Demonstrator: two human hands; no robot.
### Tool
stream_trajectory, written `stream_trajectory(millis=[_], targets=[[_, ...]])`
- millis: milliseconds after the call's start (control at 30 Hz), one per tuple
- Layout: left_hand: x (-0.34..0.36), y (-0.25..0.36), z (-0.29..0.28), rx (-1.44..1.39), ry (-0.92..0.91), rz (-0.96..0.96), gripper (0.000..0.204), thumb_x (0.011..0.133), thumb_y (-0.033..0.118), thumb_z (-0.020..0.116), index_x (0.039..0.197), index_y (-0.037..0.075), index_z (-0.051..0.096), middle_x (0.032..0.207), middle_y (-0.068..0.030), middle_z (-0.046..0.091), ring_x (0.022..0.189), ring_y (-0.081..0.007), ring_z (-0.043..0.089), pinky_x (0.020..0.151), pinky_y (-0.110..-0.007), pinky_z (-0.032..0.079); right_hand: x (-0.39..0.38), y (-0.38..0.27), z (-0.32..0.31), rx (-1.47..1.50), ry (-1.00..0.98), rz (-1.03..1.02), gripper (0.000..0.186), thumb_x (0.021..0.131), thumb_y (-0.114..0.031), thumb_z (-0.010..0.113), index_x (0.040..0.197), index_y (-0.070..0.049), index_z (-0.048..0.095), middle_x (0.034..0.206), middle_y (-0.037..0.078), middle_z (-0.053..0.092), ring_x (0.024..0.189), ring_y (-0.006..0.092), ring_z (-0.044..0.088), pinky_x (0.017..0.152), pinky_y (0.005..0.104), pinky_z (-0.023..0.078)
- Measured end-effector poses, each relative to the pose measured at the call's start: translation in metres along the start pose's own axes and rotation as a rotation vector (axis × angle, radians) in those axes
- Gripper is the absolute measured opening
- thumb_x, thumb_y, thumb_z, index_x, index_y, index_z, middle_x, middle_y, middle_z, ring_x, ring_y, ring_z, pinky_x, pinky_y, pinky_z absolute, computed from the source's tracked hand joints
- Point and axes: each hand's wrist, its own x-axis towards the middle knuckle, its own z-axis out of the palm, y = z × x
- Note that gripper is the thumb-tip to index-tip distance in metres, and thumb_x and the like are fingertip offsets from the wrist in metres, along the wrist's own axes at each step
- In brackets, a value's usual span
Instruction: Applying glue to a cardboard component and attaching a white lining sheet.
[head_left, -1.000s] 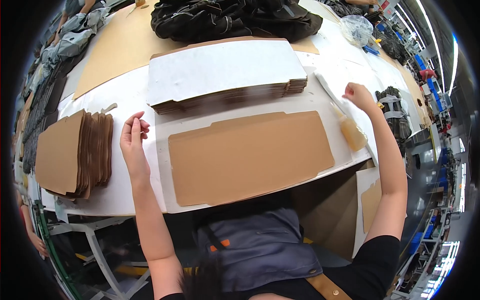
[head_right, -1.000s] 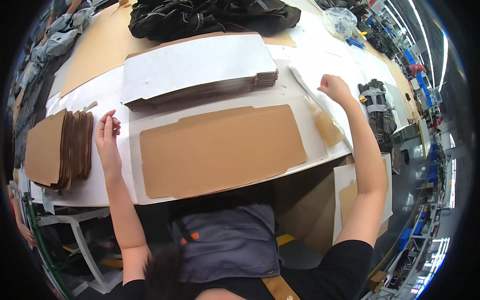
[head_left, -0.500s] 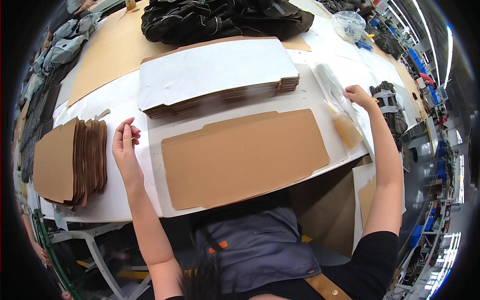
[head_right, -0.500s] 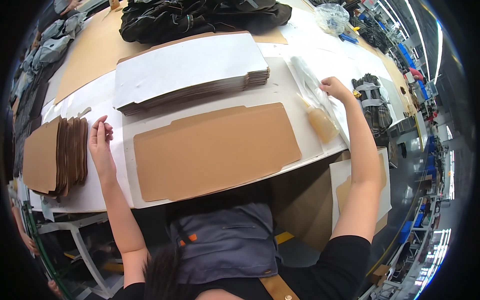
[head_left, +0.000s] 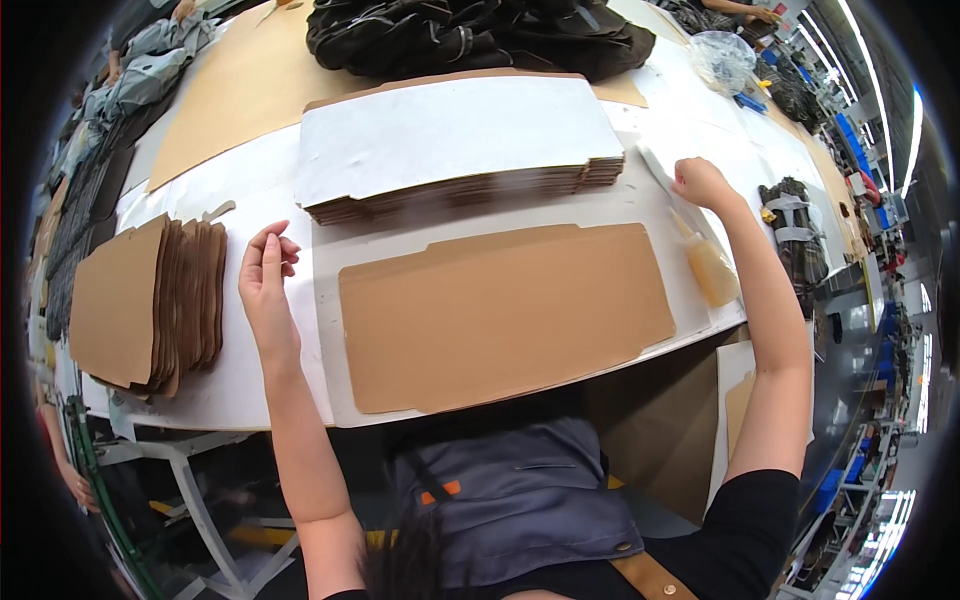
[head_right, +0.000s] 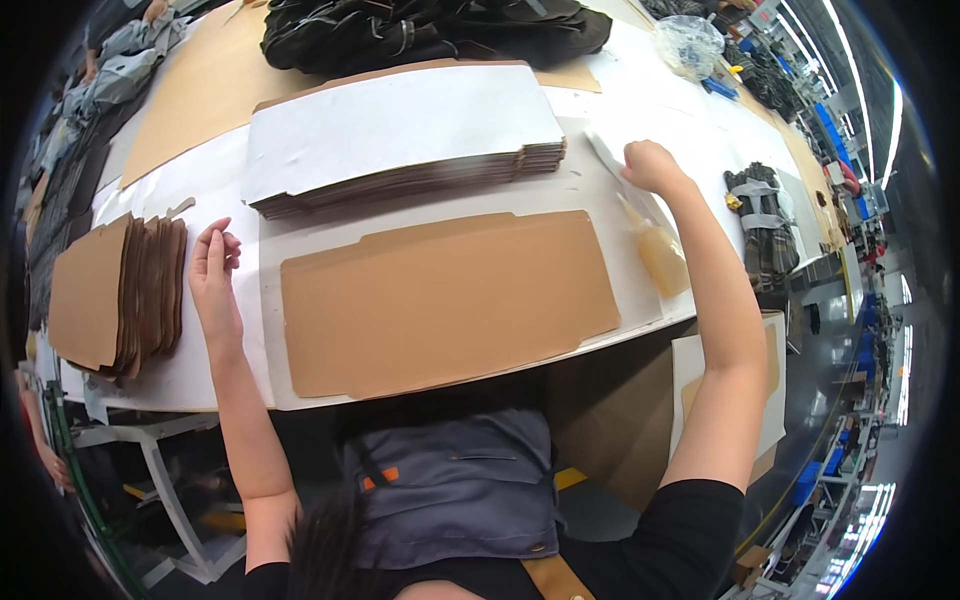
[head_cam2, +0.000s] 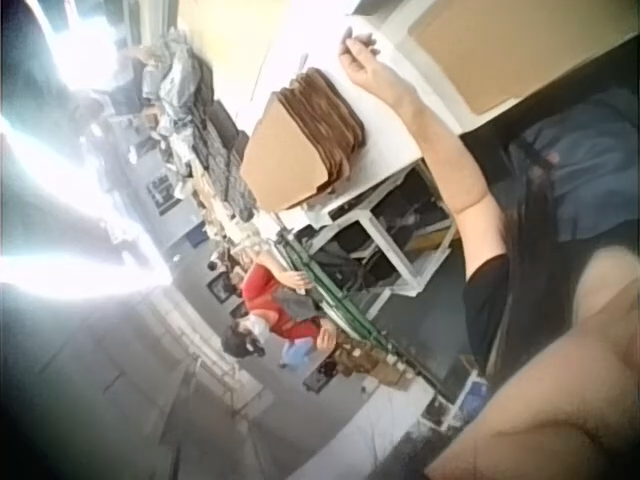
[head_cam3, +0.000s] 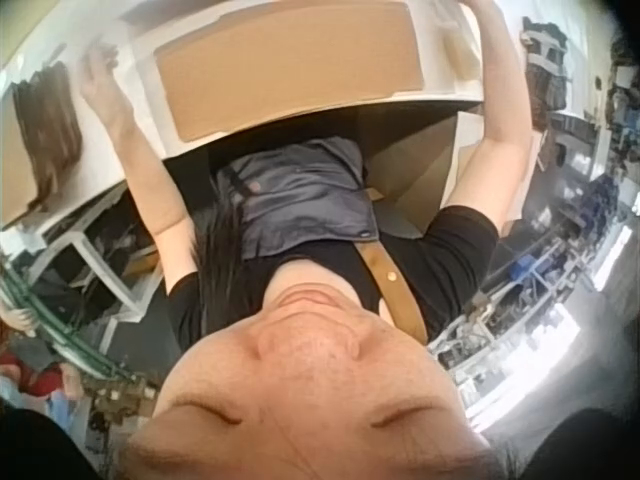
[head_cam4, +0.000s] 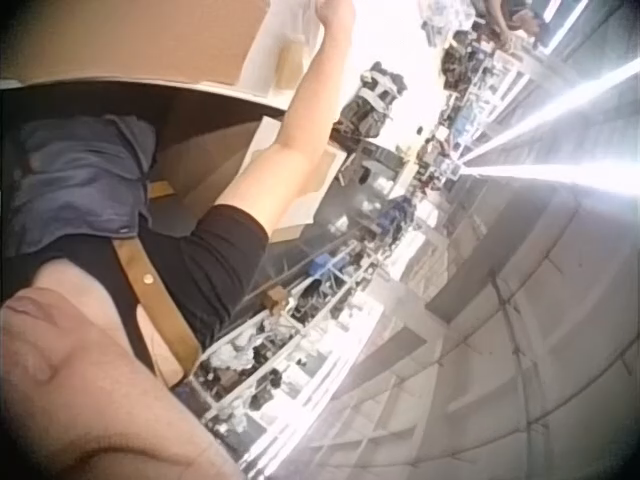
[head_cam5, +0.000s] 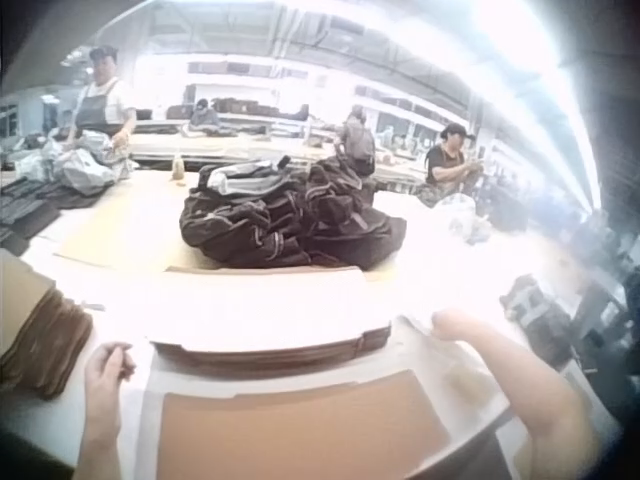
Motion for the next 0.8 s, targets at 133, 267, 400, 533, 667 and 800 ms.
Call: stream_trajectory(millis=[133, 267, 400, 533, 667, 800], targets=[[0.001, 0.001, 0.001, -0.004, 0.008, 0.004, 0.024, 0.102, 0.017, 0.05, 0.111, 0.003, 0.067, 0.084, 0.0017, 0.06, 0.08, -0.0062, 0.051, 0.074, -0.021, 0.04, 0.019, 0.037, 0.011, 0.078, 0.049, -0.049, 0.019, 0.081, -0.014, 0.067, 0.081, 0.005, 0.067, 0.078, 0.02, 0.068, 0.07, 0.0299, 0.065, 0.071, 0.0373, 0.053], [0.0, 0.007, 0.0, 0.008, 0.02, 0.007, 0.024, 0.102, 0.018, 0.05, 0.11, 0.003, 0.067, 0.084, 0.0014, 0.06, 0.08, -0.0062, 0.051, 0.074, -0.021, 0.04, 0.01, 0.075, 0.028, 0.785, -0.018, 0.182, 0.016, 0.089, -0.003, 0.057, 0.095, 0.005, 0.069, 0.076, 0.008, 0.066, 0.067, 0.0139, 0.062, 0.063, 0.0292, 0.053], [-0.001, 0.003, -0.004, 0.012, 0.037, -0.012, 0.024, 0.102, 0.018, 0.051, 0.11, 0.003, 0.067, 0.085, 0.001, 0.061, 0.08, -0.0059, 0.051, 0.074, -0.021, 0.04, 0.013, 0.08, 0.043, 0.812, -0.004, 0.187, 0.017, 0.091, -0.002, 0.054, 0.099, 0.005, 0.068, 0.079, 0.004, 0.065, 0.068, 0.0133, 0.062, 0.063, 0.0285, 0.053], [-0.001, 0.003, -0.004, -0.006, 0.035, -0.004, 0.024, 0.102, 0.018, 0.051, 0.11, 0.003, 0.067, 0.085, 0.001, 0.061, 0.08, -0.0062, 0.051, 0.074, -0.021, 0.04, 0.01, 0.079, 0.03, 0.867, -0.075, 0.226, 0.023, 0.09, -0.003, 0.055, 0.108, 0.007, 0.064, 0.089, 0.009, 0.067, 0.074, 0.0145, 0.064, 0.07, 0.0289, 0.056], [0.0, 0.004, 0.004, -0.02, -0.024, 0.017, 0.025, 0.102, 0.02, 0.051, 0.111, 0.003, 0.067, 0.086, 0.0009, 0.061, 0.08, -0.0064, 0.052, 0.073, -0.022, 0.041, -0.024, 0.069, 0.014, 0.89, -0.053, 0.166, 0.034, 0.09, -0.009, 0.059, 0.121, 0.005, 0.059, 0.095, 0.01, 0.068, 0.082, 0.0157, 0.067, 0.077, 0.0301, 0.057], [0.01, -0.023, -0.009, 0.038, 0.085, 0.005, 0.025, 0.102, 0.02, 0.051, 0.114, 0.003, 0.066, 0.085, 0.003, 0.057, 0.08, -0.0043, 0.05, 0.072, -0.021, 0.039, -0.05, 0.084, 0.03, 1.033, 0.055, 0.057, 0.03, 0.093, -0.014, 0.062, 0.119, 0.002, 0.061, 0.103, 0.011, 0.069, 0.091, 0.0174, 0.068, 0.08, 0.0305, 0.057]])
